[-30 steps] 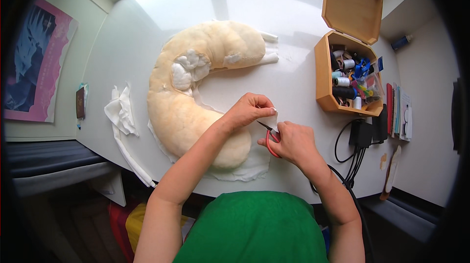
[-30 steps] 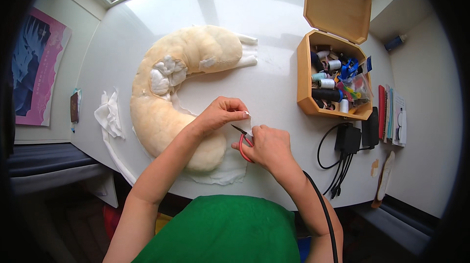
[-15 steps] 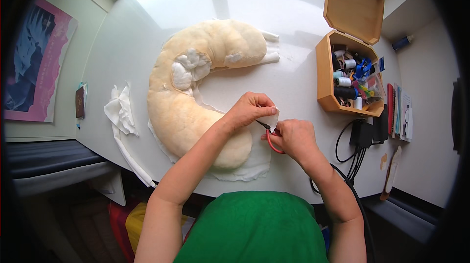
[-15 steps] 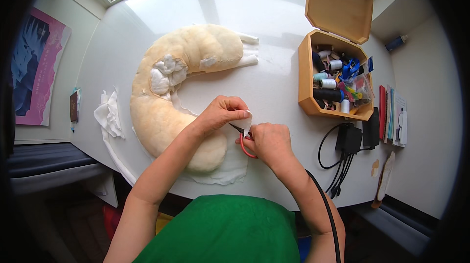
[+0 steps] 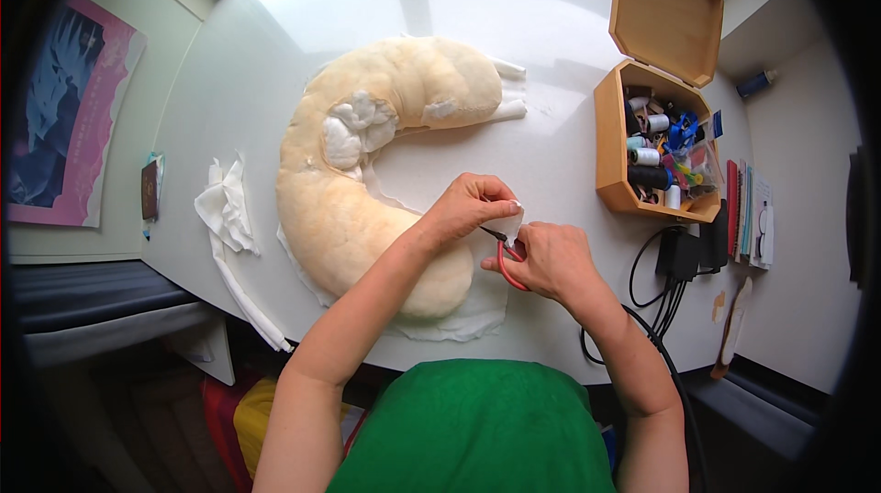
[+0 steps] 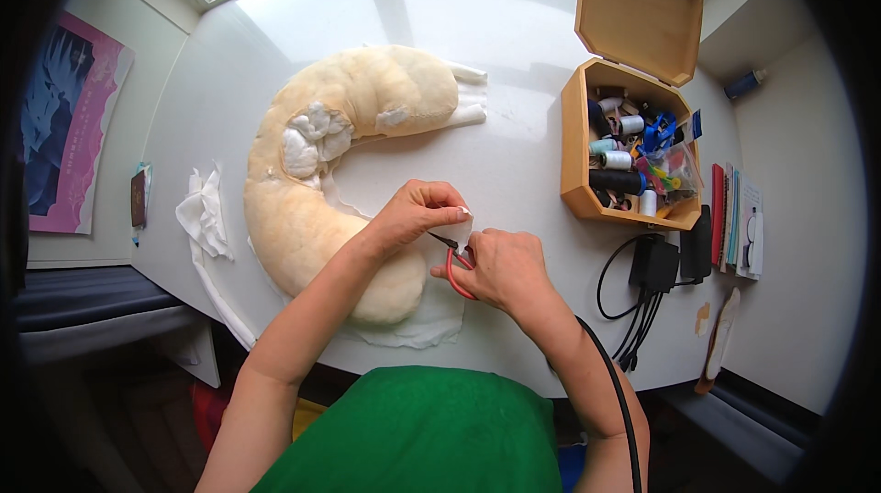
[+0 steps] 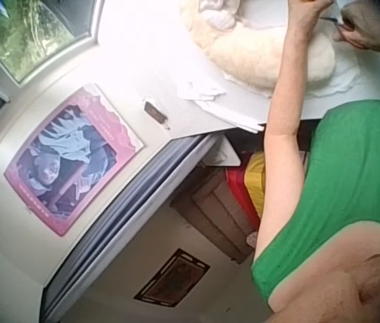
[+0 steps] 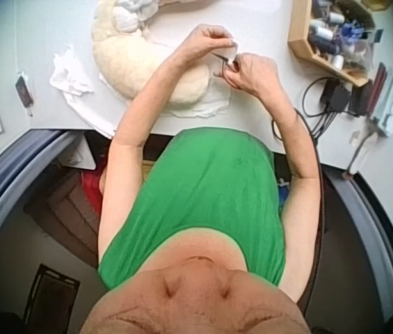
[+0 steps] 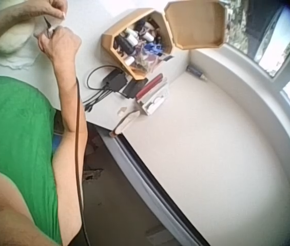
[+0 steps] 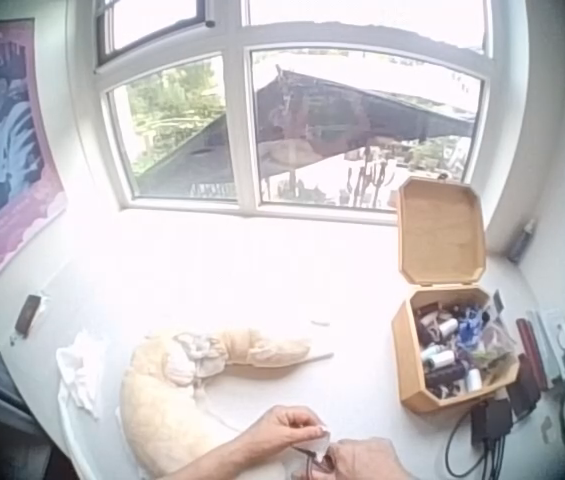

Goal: Repairing a torn neck pillow by cutting fabric for a patch.

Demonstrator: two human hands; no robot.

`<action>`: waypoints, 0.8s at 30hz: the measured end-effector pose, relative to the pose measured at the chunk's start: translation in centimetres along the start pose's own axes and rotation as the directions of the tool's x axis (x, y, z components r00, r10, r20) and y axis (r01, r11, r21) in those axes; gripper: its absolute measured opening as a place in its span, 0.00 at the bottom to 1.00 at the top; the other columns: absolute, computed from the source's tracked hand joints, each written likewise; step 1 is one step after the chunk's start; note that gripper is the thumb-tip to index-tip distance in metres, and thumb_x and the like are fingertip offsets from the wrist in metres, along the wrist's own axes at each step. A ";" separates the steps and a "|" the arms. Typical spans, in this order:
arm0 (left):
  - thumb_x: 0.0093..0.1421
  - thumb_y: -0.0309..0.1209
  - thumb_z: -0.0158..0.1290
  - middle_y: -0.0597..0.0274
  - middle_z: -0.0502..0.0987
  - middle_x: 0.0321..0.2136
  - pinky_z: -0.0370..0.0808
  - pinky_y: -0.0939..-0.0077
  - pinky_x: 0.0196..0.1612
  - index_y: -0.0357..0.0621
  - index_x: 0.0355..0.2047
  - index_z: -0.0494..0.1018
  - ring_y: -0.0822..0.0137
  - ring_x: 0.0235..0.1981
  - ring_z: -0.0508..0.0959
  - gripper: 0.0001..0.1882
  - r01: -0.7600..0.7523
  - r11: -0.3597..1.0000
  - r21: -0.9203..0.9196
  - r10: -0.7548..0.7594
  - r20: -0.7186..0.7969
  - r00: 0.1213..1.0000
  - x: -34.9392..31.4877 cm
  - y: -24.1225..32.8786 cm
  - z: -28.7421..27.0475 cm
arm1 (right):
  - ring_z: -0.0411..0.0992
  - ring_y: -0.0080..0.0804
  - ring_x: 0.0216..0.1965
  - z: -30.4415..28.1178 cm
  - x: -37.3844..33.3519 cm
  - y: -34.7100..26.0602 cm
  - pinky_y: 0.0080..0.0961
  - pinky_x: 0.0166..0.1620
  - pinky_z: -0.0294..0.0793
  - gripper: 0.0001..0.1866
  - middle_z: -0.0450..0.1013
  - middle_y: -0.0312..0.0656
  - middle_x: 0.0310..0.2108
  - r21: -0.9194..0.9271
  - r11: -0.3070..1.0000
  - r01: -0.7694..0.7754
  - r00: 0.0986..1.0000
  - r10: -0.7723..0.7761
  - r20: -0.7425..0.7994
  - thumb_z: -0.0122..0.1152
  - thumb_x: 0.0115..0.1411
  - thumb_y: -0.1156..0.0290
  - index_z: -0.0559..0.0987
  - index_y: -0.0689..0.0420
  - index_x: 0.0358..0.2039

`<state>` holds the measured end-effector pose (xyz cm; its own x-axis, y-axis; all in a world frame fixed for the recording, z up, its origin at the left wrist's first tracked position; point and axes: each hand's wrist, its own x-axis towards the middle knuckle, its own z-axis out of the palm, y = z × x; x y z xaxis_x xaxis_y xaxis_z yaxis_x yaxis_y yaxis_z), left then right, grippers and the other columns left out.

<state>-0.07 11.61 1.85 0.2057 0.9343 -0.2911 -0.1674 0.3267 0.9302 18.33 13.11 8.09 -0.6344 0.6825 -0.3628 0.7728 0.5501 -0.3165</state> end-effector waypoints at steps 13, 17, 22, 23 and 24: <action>0.59 0.28 0.62 0.69 0.80 0.29 0.74 0.82 0.41 0.41 0.30 0.80 0.79 0.34 0.76 0.04 0.010 0.999 -0.042 -0.010 -0.012 1.000 0.1 0.0 0.0 | 0.75 0.43 0.19 0.6 0.3 1.2 0.35 0.26 0.73 0.32 0.74 0.43 0.15 -0.050 0.998 0.048 0.999 -0.049 -0.023 0.63 0.49 0.33 0.81 0.54 0.16; 0.59 0.28 0.62 0.69 0.80 0.29 0.74 0.82 0.40 0.41 0.30 0.80 0.79 0.33 0.76 0.04 -0.011 0.999 -0.052 0.010 -0.015 1.000 0.0 -0.1 0.0 | 0.75 0.43 0.19 -0.3 0.4 0.4 0.35 0.26 0.73 0.32 0.74 0.43 0.15 -0.056 0.997 0.050 0.999 -0.052 -0.018 0.63 0.49 0.34 0.80 0.54 0.15; 0.59 0.29 0.62 0.70 0.80 0.28 0.73 0.82 0.39 0.42 0.30 0.80 0.79 0.31 0.76 0.05 0.020 0.998 -0.067 -0.020 0.001 1.000 -0.1 0.4 0.1 | 0.75 0.44 0.19 0.0 1.3 -0.1 0.36 0.26 0.73 0.32 0.75 0.43 0.15 -0.006 0.999 0.042 0.999 -0.041 0.015 0.63 0.50 0.35 0.80 0.55 0.15; 0.59 0.29 0.62 0.70 0.80 0.28 0.73 0.82 0.39 0.42 0.30 0.80 0.79 0.31 0.76 0.05 0.021 0.998 -0.067 -0.021 0.001 1.000 -0.2 0.4 0.1 | 0.75 0.44 0.19 -0.1 1.4 -0.2 0.36 0.26 0.74 0.31 0.75 0.43 0.15 -0.004 0.999 0.042 0.999 -0.042 0.025 0.63 0.51 0.35 0.80 0.55 0.15; 0.59 0.29 0.62 0.69 0.80 0.28 0.73 0.82 0.38 0.42 0.30 0.80 0.79 0.31 0.76 0.05 0.023 0.997 -0.074 -0.023 0.002 1.000 -0.2 0.5 0.2 | 0.75 0.43 0.19 -0.2 1.4 -0.3 0.36 0.27 0.74 0.31 0.75 0.42 0.15 -0.001 0.999 0.042 0.999 -0.042 0.034 0.63 0.51 0.36 0.80 0.54 0.15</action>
<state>-0.04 11.59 2.41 0.2119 0.9263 -0.3116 -0.2337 0.3576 0.9042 17.16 14.00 7.84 -0.6662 0.6421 -0.3793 0.7458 0.5787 -0.3301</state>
